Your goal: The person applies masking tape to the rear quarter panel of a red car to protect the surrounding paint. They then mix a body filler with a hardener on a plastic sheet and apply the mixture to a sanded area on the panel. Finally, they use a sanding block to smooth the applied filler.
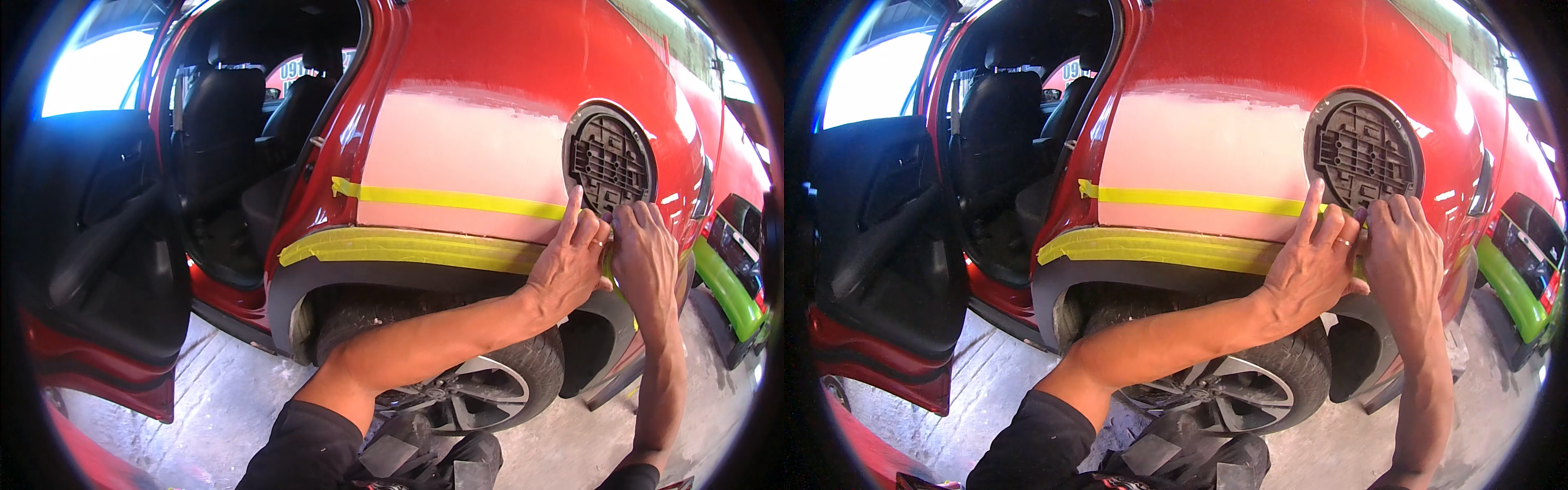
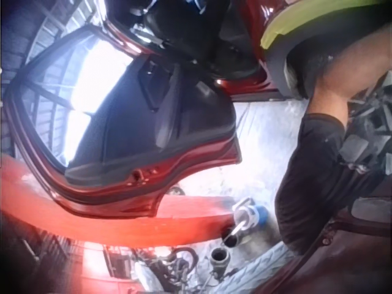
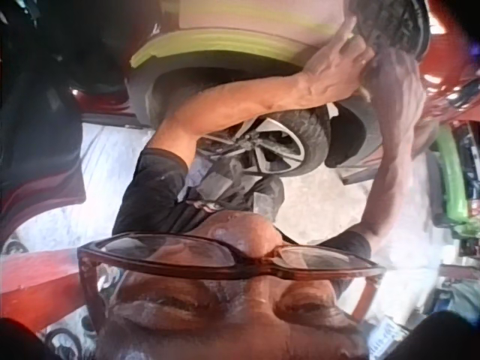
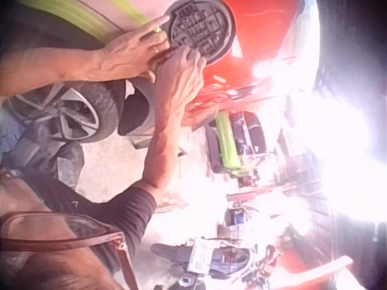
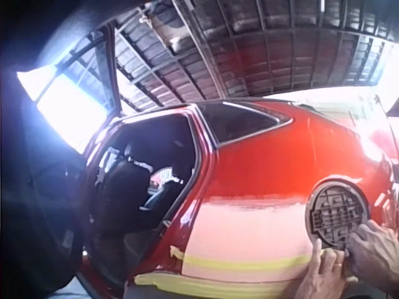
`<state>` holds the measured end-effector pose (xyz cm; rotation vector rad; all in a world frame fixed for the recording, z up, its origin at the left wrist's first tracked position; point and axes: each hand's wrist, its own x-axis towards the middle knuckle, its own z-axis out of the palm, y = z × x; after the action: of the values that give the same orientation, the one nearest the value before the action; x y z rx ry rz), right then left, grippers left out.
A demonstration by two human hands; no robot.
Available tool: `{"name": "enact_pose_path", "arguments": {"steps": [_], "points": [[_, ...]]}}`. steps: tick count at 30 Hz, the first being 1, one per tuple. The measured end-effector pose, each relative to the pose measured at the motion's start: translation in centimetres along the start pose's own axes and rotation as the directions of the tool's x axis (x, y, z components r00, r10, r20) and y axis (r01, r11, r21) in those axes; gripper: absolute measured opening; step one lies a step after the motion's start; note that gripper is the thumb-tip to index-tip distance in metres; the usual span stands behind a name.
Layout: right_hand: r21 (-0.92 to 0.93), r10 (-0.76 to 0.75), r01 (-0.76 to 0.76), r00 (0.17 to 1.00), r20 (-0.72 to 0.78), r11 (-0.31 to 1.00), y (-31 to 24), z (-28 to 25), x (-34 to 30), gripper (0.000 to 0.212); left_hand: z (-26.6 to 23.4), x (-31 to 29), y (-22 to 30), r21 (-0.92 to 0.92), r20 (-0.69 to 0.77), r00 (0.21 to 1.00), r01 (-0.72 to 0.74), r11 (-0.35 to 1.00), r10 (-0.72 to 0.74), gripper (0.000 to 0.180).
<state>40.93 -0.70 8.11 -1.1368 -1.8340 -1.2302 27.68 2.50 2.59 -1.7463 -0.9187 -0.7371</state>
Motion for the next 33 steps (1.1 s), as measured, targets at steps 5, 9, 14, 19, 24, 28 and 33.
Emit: {"name": "enact_pose_path", "arguments": {"steps": [5, 9, 14, 19, 24, 28, 33], "points": [[-0.127, -0.035, 0.018, 0.99, -0.135, 0.992, -1.4, 0.0, -1.3, 0.01, 0.5, 0.1, 0.0, 0.073, -0.148, 0.989, 0.031, 0.997, -0.02, 0.073], [0.001, 0.039, -0.039, 0.997, -0.072, 0.999, -0.8, -0.4, -1.7, 0.016, 0.3, -0.2, -0.2, -0.024, -0.091, 0.996, -0.013, 1.0, 0.01, 0.078], [0.176, 0.244, -0.307, 0.92, 0.308, 0.935, 2.4, -2.3, 0.7, 0.031, 0.1, -0.3, -0.5, 0.008, -0.065, 0.998, -0.011, 1.0, 0.011, 0.089], [0.128, 0.194, -0.254, 0.912, 0.36, 0.959, 2.6, -3.3, 1.2, 0.026, -0.3, -0.3, -0.5, 0.022, -0.069, 0.998, -0.01, 1.0, 0.012, 0.094], [-0.208, 0.206, -0.14, 0.918, 0.339, 0.968, 1.3, -2.3, 1.0, 0.014, -0.2, -0.3, -0.3, -0.008, -0.063, 0.998, -0.022, 1.0, 0.022, 0.095], [-0.201, 0.229, -0.171, 0.92, 0.317, 0.965, 0.4, -2.0, 0.7, 0.015, -0.1, -0.8, -0.8, -0.043, -0.127, 0.99, -0.061, 0.997, 0.055, 0.088], [-0.242, 0.21, -0.137, 0.926, 0.314, 0.961, 0.3, -1.9, 0.2, 0.018, -0.7, -0.3, -0.9, -0.061, -0.092, 0.995, -0.039, 0.997, 0.033, 0.079]]}}
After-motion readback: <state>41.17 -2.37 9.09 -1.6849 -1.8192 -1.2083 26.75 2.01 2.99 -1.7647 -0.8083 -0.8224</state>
